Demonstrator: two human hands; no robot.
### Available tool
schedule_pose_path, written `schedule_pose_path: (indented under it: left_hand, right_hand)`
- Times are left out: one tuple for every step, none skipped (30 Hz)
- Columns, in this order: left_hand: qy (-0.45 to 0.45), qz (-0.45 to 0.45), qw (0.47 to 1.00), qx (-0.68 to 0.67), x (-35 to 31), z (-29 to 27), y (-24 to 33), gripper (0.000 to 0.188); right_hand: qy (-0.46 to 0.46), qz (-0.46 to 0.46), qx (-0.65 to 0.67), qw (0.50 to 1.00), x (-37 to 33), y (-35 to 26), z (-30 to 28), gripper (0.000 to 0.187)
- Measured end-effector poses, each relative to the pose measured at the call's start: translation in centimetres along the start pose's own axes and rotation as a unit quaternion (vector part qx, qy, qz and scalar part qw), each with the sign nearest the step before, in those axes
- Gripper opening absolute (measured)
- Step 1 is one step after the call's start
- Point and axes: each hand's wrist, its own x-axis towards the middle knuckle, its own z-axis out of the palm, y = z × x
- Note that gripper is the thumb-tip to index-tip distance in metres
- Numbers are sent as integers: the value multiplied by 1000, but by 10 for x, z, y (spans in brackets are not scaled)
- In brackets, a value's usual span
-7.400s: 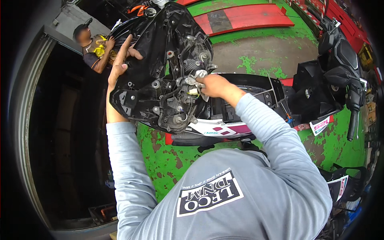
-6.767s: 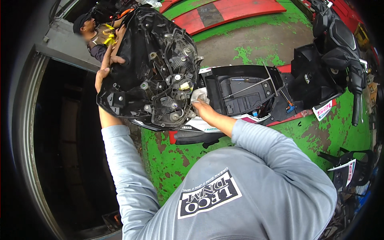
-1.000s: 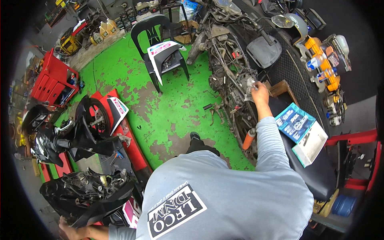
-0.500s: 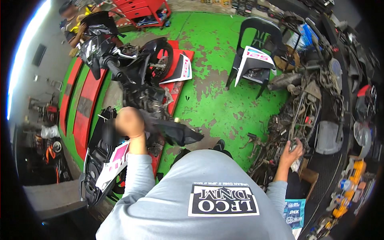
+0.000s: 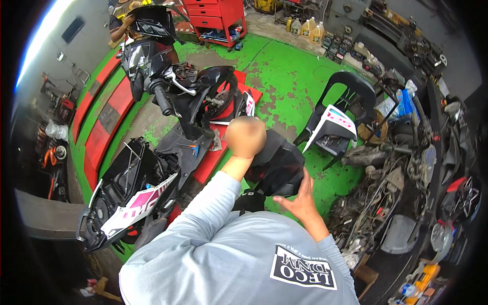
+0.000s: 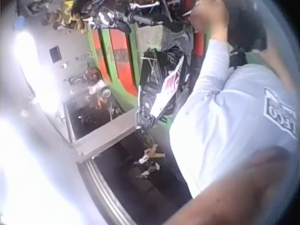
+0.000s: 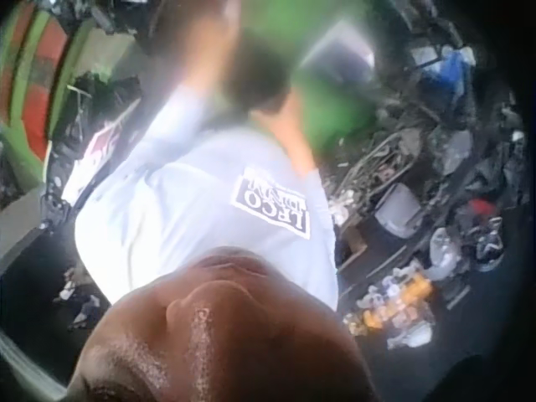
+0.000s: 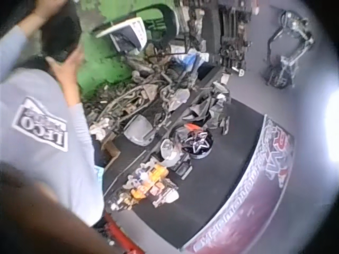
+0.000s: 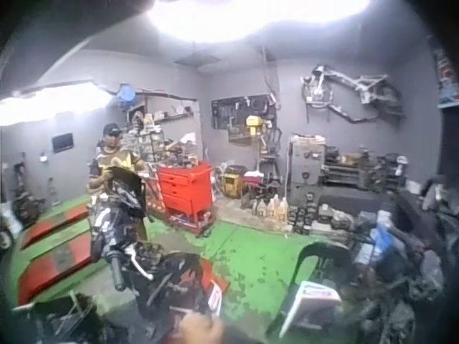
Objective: The person cleans the internal components of a scooter's front fairing with a cloth, then installs the fairing onto the scooter's frame. They secure the fairing using a socket wrench and tighten the bolts while another person assists by holding the scooter seat.
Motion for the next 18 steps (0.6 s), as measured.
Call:
schedule_pose_path:
  left_hand:
    - [4, -12, 1000, -6, 12, 15, 2, 39]
    - [10, -18, 1000, -17, 24, 29, 0, 39]
    - [15, -24, 999, -27, 37, 43, -3, 40]
    - [27, -19, 999, -28, 53, 57, -4, 41]
    - [38, -16, 999, -22, 69, 69, -8, 41]
    - [49, -14, 998, -27, 84, 83, -15, 41]
    - [61, -9, 997, -35, 104, 97, -20, 41]
    - [70, 1, 997, -44, 122, 109, -23, 41]
    - [79, 11, 995, -52, 140, 121, -26, 41]
    - [81, 19, 995, -61, 154, 131, -31, 40]
    - [76, 28, 995, -59, 173, 141, -38, 40]
    - [87, 39, 993, -73, 190, 150, -44, 40]
    - [98, 50, 990, -88, 208, 158, -48, 40]
    - [106, 56, 989, -87, 227, 166, -54, 40]
    - [110, 59, 989, -85, 243, 171, -56, 41]
    - [114, 63, 988, -81, 259, 174, -61, 41]
    - [116, 59, 988, -83, 273, 176, -67, 41]
    - [118, 55, 988, -84, 287, 178, -74, 41]
  right_hand:
    - [12, 16, -7, 1000, 16, 3, 2, 118]
    - [25, 31, -15, 999, 32, 4, 3, 124]
    - [49, 33, -38, 998, 51, 4, 2, 124]
    - [75, 33, -60, 995, 72, 1, -1, 124]
    - [98, 31, -80, 991, 96, 0, -1, 124]
    - [145, 5, -83, 986, 120, -2, 1, 115]
    - [177, 2, -75, 981, 145, 1, 1, 114]
    - [208, -1, -65, 976, 171, 7, 4, 113]
    - [239, -5, -54, 970, 198, 12, 6, 112]
    - [262, -21, -56, 963, 220, 17, 7, 108]
    - [278, -14, -58, 959, 246, 19, 5, 105]
    - [267, -2, -22, 963, 268, 20, 2, 103]
    - [256, 10, 13, 967, 290, 23, -1, 102]
    - [282, -9, 4, 959, 316, 30, 0, 98]
    - [289, -22, -4, 957, 337, 31, -3, 97]
    - [286, -52, 7, 957, 358, 31, -8, 96]
    - [283, -84, 18, 955, 379, 30, -14, 95]
    - [285, -130, 43, 949, 401, 31, -18, 93]
